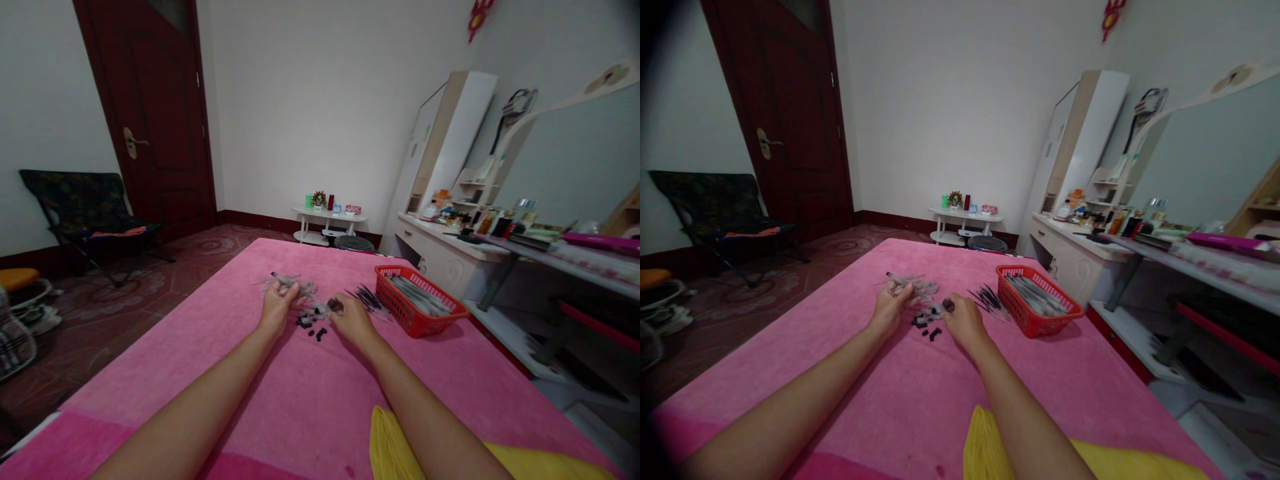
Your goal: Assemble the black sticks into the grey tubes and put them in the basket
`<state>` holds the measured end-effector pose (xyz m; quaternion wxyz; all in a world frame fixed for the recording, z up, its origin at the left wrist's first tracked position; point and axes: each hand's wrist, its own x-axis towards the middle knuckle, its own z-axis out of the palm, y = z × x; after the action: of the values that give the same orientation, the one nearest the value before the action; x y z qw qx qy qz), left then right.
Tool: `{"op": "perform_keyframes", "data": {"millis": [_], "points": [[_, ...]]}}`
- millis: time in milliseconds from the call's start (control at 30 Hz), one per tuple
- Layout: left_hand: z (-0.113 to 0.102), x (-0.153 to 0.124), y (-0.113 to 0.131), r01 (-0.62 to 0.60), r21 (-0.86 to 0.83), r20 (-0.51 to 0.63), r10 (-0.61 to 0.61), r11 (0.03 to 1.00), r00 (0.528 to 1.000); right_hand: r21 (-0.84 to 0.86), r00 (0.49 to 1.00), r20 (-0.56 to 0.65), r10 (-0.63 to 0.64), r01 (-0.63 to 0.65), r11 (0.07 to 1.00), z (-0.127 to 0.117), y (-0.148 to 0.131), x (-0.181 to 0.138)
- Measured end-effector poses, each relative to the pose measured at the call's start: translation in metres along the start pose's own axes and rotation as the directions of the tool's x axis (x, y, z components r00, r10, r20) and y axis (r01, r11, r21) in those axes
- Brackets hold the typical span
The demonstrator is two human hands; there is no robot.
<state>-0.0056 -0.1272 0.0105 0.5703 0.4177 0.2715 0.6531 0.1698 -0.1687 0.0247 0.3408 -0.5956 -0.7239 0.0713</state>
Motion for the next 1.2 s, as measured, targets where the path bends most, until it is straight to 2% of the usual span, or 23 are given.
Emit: {"op": "perform_keyframes", "data": {"millis": [200, 600, 900, 1200], "points": [[0.006, -0.005, 0.005, 0.051, -0.019, 0.011, -0.051, 0.999, 0.999, 0.028, 1.000, -0.016, 0.000, 0.001, 1.000, -0.001, -0.004, -0.001], [0.007, -0.006, 0.006, 0.054, -0.010, 0.001, -0.054, 0.998, 0.999, -0.021, 0.998, -0.042, -0.049, 0.048, 0.999, -0.007, -0.014, -0.004], [0.002, -0.004, -0.008, 0.110, -0.090, 0.034, -0.108, 0.990, 0.994, -0.030, 0.989, -0.090, -0.121, 0.119, 0.992, -0.008, -0.016, -0.006], [0.003, -0.006, -0.003, 0.188, -0.140, 0.101, -0.175, 0.972, 0.979, 0.016, 0.992, -0.126, -0.032, 0.035, 0.999, -0.013, -0.027, -0.008]]}}
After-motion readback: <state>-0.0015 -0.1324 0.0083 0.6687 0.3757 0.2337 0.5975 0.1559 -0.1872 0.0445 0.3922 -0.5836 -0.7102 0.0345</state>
